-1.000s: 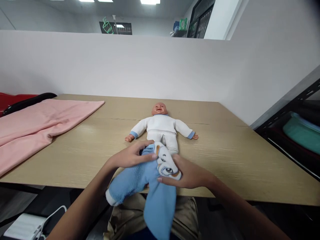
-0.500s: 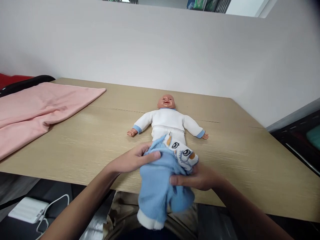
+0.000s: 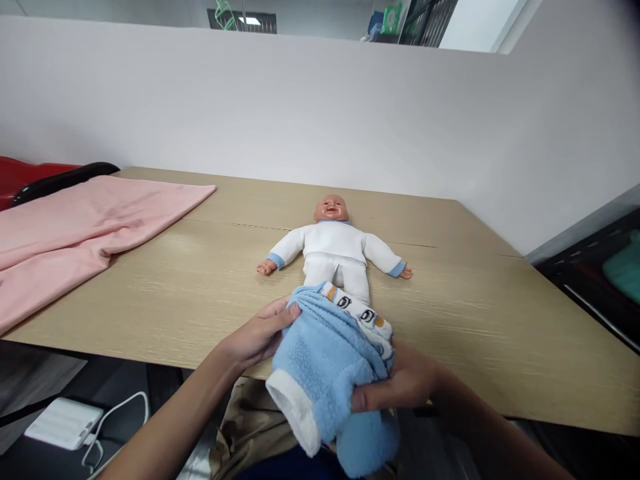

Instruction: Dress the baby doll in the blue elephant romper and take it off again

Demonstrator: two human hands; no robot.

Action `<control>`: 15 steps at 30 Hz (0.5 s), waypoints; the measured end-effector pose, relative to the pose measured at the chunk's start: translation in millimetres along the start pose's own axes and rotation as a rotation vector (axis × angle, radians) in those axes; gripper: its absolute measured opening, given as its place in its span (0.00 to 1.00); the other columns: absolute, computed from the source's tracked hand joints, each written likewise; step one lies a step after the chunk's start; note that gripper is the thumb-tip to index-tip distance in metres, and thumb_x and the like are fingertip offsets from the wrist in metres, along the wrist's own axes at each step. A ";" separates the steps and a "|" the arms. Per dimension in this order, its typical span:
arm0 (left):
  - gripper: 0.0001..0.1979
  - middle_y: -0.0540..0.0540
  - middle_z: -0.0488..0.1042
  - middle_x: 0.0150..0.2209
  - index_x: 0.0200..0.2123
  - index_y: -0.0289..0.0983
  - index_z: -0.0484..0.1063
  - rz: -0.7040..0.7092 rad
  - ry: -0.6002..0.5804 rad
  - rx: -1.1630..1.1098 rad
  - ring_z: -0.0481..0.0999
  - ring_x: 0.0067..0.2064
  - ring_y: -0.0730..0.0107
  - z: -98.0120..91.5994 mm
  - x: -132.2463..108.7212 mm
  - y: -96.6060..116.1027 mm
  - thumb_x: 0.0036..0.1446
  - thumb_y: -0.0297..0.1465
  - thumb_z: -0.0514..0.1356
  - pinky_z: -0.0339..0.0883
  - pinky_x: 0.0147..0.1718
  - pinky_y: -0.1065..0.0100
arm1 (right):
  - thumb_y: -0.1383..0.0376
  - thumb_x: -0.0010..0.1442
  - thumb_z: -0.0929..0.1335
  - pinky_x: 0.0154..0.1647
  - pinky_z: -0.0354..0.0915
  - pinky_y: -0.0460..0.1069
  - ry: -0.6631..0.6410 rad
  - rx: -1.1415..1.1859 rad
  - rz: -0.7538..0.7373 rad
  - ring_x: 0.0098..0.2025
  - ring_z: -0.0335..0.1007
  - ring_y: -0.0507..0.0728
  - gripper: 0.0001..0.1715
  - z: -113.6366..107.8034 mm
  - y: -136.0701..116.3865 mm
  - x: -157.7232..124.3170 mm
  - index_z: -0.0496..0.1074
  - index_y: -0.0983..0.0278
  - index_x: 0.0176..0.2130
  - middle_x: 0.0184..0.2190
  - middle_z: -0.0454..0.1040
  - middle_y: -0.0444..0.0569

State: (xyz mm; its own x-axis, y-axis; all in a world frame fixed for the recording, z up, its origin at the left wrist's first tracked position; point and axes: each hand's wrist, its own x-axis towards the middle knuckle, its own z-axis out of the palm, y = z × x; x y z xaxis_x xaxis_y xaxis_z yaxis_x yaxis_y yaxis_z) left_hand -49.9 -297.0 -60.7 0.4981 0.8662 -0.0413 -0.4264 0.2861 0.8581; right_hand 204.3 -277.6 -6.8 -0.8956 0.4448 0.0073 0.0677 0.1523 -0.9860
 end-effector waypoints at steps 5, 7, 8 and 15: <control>0.25 0.43 0.83 0.39 0.50 0.37 0.83 -0.077 -0.046 0.017 0.80 0.39 0.67 3.3 -10.3 -0.7 0.61 0.50 0.73 0.72 0.41 0.70 | 0.39 0.61 0.77 0.64 0.75 0.60 0.322 0.211 0.048 0.58 0.81 0.65 0.36 3.6 34.2 -17.8 0.81 0.59 0.57 0.54 0.85 0.53; 0.27 0.47 0.79 0.32 0.43 0.35 0.84 -0.110 -0.145 0.059 0.73 0.31 0.73 -0.1 -14.2 -3.4 0.56 0.54 0.75 0.66 0.32 0.74 | 0.37 0.61 0.76 0.64 0.74 0.62 0.349 0.227 0.129 0.57 0.82 0.66 0.37 3.1 42.6 -17.2 0.82 0.61 0.54 0.53 0.85 0.54; 0.29 0.48 0.77 0.29 0.40 0.34 0.84 -0.133 -0.220 0.087 0.70 0.29 0.74 -1.6 -15.7 -4.7 0.51 0.55 0.77 0.62 0.28 0.74 | 0.37 0.61 0.76 0.64 0.74 0.63 0.336 0.225 0.172 0.56 0.82 0.66 0.37 3.1 43.9 -15.7 0.82 0.61 0.53 0.53 0.85 0.55; 0.24 0.43 0.82 0.37 0.40 0.34 0.84 -0.049 -0.105 0.031 0.78 0.38 0.65 -1.5 -20.7 -12.1 0.55 0.49 0.76 0.71 0.41 0.68 | 0.44 0.52 0.83 0.74 0.64 0.67 0.232 0.050 0.114 0.69 0.72 0.70 0.53 13.8 18.9 -5.5 0.72 0.60 0.68 0.68 0.75 0.59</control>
State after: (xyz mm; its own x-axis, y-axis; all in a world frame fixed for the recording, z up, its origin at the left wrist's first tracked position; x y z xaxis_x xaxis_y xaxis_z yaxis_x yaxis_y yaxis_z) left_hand -56.2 -317.8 -70.9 0.5949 0.8032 -0.0306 -0.3769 0.3123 0.8720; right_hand 204.5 -289.3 -27.8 -0.7583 0.6479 -0.0718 0.1349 0.0482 -0.9897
